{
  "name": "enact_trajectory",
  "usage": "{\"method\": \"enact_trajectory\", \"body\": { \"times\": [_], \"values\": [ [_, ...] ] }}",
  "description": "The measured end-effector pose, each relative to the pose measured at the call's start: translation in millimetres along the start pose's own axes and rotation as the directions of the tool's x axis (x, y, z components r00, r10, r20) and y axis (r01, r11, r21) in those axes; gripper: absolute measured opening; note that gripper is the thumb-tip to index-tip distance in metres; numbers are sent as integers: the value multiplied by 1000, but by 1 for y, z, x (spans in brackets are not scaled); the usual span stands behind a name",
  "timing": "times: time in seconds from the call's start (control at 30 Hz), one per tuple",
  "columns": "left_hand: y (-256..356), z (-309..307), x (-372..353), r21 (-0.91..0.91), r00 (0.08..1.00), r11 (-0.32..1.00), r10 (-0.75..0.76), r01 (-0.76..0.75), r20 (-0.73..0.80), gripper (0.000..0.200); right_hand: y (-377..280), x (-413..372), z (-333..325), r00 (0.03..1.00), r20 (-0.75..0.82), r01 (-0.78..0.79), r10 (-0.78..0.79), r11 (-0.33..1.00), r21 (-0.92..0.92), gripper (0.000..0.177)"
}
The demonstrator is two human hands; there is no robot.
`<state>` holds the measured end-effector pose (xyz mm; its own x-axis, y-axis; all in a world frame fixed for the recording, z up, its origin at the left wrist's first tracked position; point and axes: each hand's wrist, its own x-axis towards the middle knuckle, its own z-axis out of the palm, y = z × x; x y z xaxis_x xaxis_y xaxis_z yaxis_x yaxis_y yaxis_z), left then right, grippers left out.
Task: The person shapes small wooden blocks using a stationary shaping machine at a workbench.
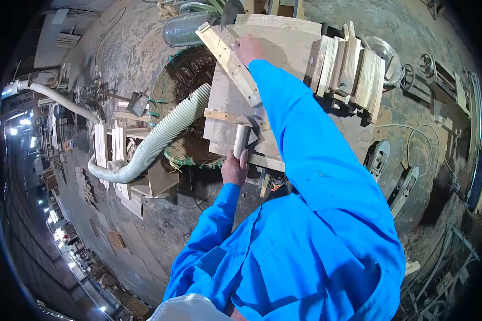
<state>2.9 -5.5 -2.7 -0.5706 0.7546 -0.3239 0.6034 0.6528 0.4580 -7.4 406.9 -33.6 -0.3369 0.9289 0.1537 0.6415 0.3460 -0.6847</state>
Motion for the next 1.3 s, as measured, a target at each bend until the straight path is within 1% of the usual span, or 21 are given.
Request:
{"method": "enact_trajectory", "body": {
  "times": [0.1, 0.23, 0.3, 0.33, 0.37, 0.4, 0.43, 0.5, 0.53, 0.6, 0.63, 0.7, 0.73, 0.8, 0.83, 0.9, 1.0, 1.07, 1.13, 1.23, 1.3],
  "values": [
    [-2, 8, 0, 9, 1000, 1000, 12, -12, -14, 53, 4, -1, -5, 999, -15, 43, -43, 999, -24, 28],
    [-4, 8, 0, 25, 997, 998, 52, -51, -55, 53, 7, -4, -8, 997, -63, 51, -52, 999, -12, 29],
    [-5, 4, 0, -4, 999, 999, 36, -37, -33, 52, 7, -11, -12, 989, -78, 126, -122, 991, 39, 30],
    [-7, 6, -1, -7, 999, 999, 34, -34, -30, 52, 2, -16, -22, 990, -74, 125, -122, 992, 36, 30],
    [-9, 8, -1, 20, 997, 998, 60, -59, -50, 52, -2, -19, -35, 1000, 29, 11, -12, 999, 34, 30],
    [-9, 8, -2, 47, 994, 995, 85, -82, -69, 51, -1, -21, -39, 987, 129, -103, 99, 994, 20, 31],
    [-9, 9, -2, 44, 994, 996, 83, -80, -66, 51, 1, -24, -44, 986, 132, -103, 100, 995, 16, 31],
    [-8, 9, -2, 23, 998, 998, 57, -57, -15, 52, 7, -30, -56, 999, -45, -2, -2, 995, -102, 31],
    [-7, 8, -2, 20, 998, 998, 55, -55, -11, 52, 6, -33, -59, 999, -41, -3, -2, 994, -106, 31],
    [-4, 6, -2, 33, 1000, 999, -16, 16, 18, 56, 6, -38, -64, 993, -15, 116, -120, 981, -153, 31],
    [-3, 5, -3, 30, 1000, 999, -18, 18, 22, 56, 6, -41, -65, 993, -11, 116, -119, 981, -156, 31],
    [-5, 0, -2, 40, 1000, 999, -19, 19, 8, 60, 6, -44, -58, 993, -94, 78, -73, 995, 55, 31],
    [-7, -3, -1, 36, 1000, 999, -22, 21, 9, 60, 8, -47, -52, 993, -90, 79, -75, 995, 52, 31],
    [-14, -7, 0, 22, 1000, 1000, -9, 9, 0, 60, 5, -52, -43, 998, -16, -60, 60, 997, -42, 29],
    [-19, -7, -2, -12, 1000, 1000, 5, -5, -8, 60, -1, -56, -40, 998, -13, -59, 58, 997, -46, 29],
    [-25, -7, -9, -5, 1000, 1000, 11, -11, -22, 58, -10, -65, -28, 998, 44, -53, 50, 996, 65, 28],
    [-31, -3, -24, -16, 999, 999, 37, -38, -40, 54, -11, -69, -13, 1000, 15, -23, 22, 997, 71, 27],
    [-32, 3, -33, -33, 997, 998, 57, -58, -46, 52, -10, -68, -12, 999, 12, -32, 32, 997, 75, 26],
    [-31, 3, -40, -4, 1000, 1000, 2, -2, -4, 49, -12, -66, -12, 999, 7, -40, 40, 996, 83, 25],
    [-32, 1, -50, 1, 1000, 1000, 5, -5, -3, 50, -13, -65, -8, 999, 11, -49, 48, 995, 89, 24],
    [-33, -2, -52, -10, 1000, 1000, -2, 3, 8, 51, -14, -59, -2, 999, -34, -27, 30, 996, 89, 25]
  ]
}}
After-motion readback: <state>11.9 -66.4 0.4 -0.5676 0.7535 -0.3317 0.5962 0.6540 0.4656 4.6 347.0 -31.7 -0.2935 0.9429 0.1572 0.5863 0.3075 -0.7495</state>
